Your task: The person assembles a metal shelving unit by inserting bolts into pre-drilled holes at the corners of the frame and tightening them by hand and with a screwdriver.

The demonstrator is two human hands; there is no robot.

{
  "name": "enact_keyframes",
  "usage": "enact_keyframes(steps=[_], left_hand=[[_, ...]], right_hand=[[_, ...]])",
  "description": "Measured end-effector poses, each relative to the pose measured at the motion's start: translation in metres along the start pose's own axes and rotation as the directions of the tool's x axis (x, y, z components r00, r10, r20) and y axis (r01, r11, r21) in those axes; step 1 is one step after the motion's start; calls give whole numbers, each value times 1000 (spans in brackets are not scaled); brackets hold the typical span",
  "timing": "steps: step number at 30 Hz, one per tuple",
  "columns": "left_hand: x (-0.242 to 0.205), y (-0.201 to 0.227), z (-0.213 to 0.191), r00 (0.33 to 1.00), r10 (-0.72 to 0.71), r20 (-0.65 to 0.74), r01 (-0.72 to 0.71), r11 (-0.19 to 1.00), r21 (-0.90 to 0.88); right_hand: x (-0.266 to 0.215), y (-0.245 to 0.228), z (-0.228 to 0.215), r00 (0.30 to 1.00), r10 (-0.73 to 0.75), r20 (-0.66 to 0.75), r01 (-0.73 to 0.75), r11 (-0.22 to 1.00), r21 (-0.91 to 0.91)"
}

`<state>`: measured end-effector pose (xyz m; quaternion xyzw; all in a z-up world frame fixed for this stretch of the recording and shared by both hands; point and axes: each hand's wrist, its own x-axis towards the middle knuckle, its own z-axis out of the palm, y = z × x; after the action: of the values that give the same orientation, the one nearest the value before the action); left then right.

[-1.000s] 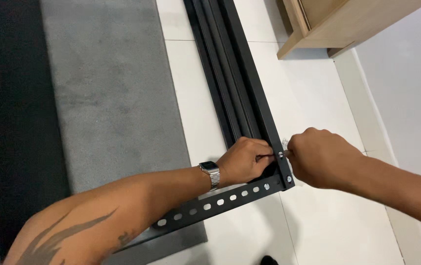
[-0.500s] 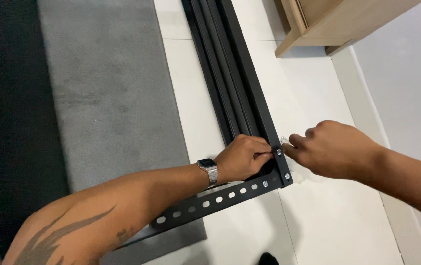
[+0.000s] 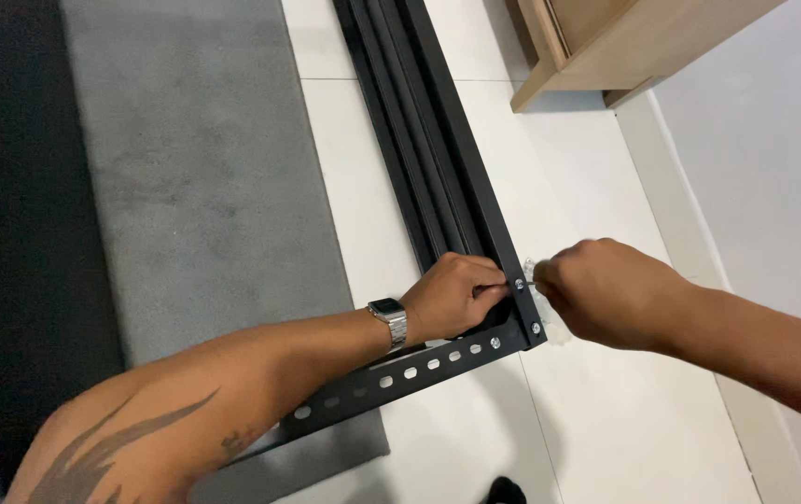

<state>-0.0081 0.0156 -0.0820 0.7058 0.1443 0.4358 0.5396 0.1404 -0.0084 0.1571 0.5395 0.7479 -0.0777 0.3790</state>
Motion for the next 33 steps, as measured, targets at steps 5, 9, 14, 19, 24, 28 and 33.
enact_keyframes(steps=[5,9,14,19,24,28,33], left_hand=[[1,8,-2,1000,-24,4,24,1000,-3],[-2,-5,5,1000,-27,-8,27,1000,12],[-6,-14,9,1000,-22,-13,22,1000,16],[2,14,-6,1000,-13,4,13,1000,26],[2,17,-4,1000,9,20,-9,999,48],[-2,7,-1,1000,-18,6,18,1000,13],[4,26,-8,1000,-5,5,5,1000,20]], right_hand=[[-9,28,10,879,-461,-126,323,768,-554],[0,17,12,985,-167,-50,155,970,-185],[31,18,37,975,220,18,-210,899,385],[30,13,23,973,229,17,-215,880,424],[0,-11,-23,953,-257,158,302,823,-481],[-5,6,-4,952,-249,180,305,831,-464],[20,4,6,990,131,60,-142,958,249]])
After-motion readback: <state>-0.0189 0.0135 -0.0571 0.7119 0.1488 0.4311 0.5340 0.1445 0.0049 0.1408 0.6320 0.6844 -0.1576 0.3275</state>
